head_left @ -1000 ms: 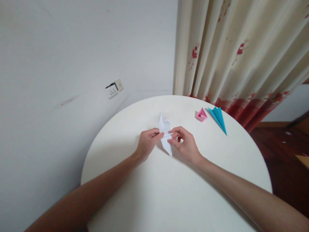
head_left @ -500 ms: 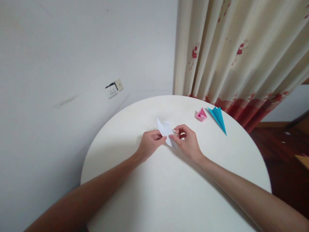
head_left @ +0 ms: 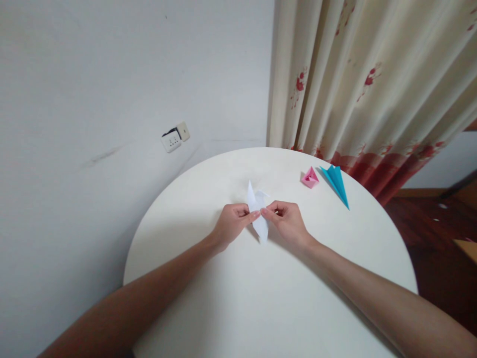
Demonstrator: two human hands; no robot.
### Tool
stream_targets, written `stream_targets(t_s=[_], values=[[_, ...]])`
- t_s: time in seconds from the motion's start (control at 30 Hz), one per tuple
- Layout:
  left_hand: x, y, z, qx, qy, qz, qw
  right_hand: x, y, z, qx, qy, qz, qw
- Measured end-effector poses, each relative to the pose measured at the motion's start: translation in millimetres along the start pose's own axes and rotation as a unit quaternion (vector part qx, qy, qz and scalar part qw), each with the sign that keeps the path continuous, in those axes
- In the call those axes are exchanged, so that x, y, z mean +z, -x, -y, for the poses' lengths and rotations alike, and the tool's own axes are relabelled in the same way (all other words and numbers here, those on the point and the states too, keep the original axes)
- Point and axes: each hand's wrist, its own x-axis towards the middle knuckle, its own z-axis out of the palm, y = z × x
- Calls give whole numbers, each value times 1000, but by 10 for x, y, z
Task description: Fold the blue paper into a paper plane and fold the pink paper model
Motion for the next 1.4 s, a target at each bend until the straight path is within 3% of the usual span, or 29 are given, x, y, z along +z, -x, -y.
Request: stream_targets(t_s=[0.2, 0.43, 0.6, 0.73, 0.9, 1.03, 1.23, 1.4], values=[[-2, 1, -56, -22, -16, -36, 999, -26, 0, 45, -8, 20, 3, 1000], [-26, -5, -33, -1, -14, -15, 1000, -55, -29, 7, -15, 15, 14, 1000], [-7, -14, -13, 17, -30, -33, 999, -76, -39, 44, -32, 53, 14, 998], [41, -14, -18, 11, 51, -25, 998, -79, -55, 38, -31, 28, 11, 999], [83, 12, -51, -27, 222, 22, 974, -77, -90, -11, -11, -82, 95, 992], [106, 31, -65, -34, 279, 55, 958, -55, -75, -23, 8, -195, 134, 972], [162, 34, -53, -17, 276, 53, 960, 19, -51, 6, -4, -209, 109, 972], [205, 40, -45, -12, 190, 16, 982, 83, -57, -16, -34, -193, 64, 979]])
